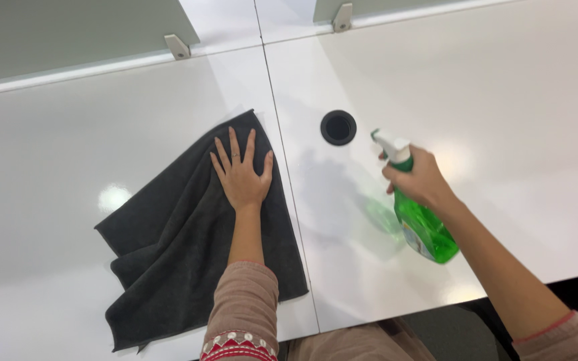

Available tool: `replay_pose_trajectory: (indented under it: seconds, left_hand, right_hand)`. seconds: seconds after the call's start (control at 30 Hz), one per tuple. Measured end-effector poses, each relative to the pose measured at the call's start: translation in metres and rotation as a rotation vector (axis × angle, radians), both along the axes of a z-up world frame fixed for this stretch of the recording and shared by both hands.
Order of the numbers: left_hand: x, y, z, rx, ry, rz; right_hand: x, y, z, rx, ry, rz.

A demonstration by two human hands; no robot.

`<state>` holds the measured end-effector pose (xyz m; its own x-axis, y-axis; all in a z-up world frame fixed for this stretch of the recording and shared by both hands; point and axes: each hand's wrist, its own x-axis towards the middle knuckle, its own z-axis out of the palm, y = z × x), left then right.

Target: The person cleans a white desk surface by spraying liquid from a green bottle and wiping the area with a dark cloth, then moves an office chair.

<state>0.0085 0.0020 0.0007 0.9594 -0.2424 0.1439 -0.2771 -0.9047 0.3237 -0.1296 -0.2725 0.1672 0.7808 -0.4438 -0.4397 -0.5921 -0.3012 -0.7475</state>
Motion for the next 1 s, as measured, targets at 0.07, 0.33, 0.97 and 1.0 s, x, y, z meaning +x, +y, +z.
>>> replay_pose_trajectory:
  seconds: [0.07, 0.33, 0.97, 1.0]
  left_hand:
    - [-0.001, 0.0, -0.003, -0.009, -0.005, -0.006]
    - [-0.001, 0.0, -0.009, -0.016, -0.049, -0.034]
    - [0.001, -0.002, -0.011, 0.002, -0.022, -0.043]
    - [0.001, -0.001, -0.011, 0.0, -0.026, -0.045]
  right_hand:
    - [-0.022, 0.005, -0.007, 0.017, 0.052, 0.017]
    - [-0.074, 0.008, -0.046, -0.06, 0.205, 0.05]
    - [-0.155, -0.028, -0.031, -0.063, 0.274, -0.118]
    - [-0.149, -0.033, -0.024, -0.093, 0.196, -0.091]
